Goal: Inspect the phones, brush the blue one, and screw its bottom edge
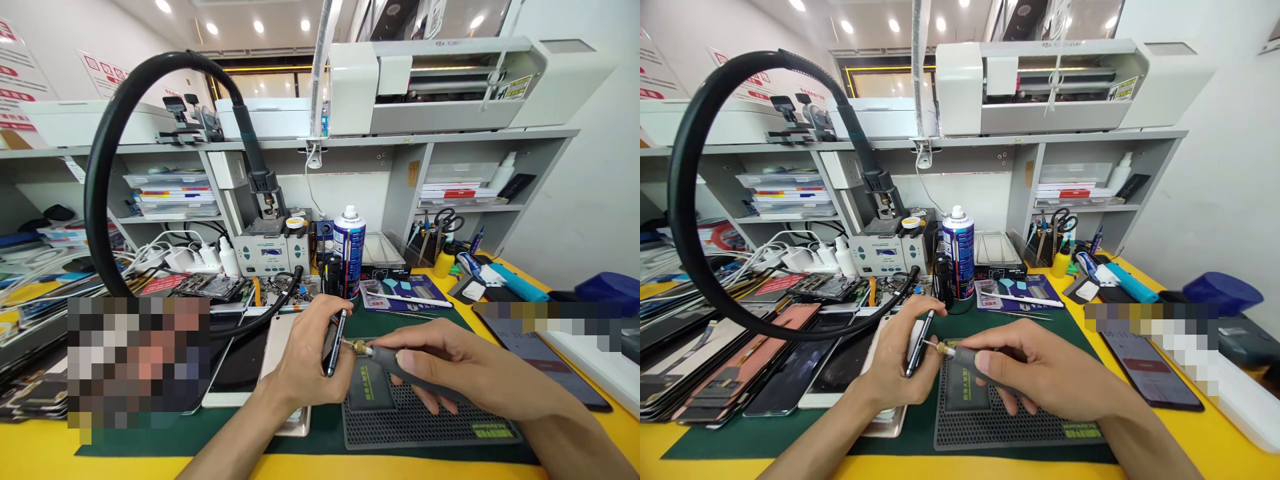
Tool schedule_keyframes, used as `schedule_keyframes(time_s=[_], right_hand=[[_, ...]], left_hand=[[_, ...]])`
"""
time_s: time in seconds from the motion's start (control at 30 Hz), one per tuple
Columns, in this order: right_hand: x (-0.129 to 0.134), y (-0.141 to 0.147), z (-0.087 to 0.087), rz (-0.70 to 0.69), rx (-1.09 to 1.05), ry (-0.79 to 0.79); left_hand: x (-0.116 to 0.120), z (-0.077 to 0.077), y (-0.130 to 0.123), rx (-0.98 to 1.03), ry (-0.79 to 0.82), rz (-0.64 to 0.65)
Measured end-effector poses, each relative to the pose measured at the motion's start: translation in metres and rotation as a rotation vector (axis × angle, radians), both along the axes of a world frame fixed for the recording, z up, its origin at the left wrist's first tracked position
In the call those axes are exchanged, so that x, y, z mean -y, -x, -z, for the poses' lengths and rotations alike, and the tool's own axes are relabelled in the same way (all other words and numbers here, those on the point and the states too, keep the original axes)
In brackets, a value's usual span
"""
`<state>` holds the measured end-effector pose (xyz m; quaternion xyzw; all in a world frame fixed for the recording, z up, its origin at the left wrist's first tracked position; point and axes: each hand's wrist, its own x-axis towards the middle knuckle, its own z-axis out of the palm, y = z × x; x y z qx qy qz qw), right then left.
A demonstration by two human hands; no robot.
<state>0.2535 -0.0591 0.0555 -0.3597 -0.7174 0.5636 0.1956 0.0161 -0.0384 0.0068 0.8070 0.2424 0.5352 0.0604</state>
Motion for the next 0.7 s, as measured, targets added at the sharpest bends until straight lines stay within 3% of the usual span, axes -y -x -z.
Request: schedule_keyframes(time_s=[0.7], right_hand=[[0.0005,-0.0018,0.001,-0.005,0.047,-0.003]], left_hand=[[0.0012,0.0004,0.0001,-0.012,0.025,0.007]])
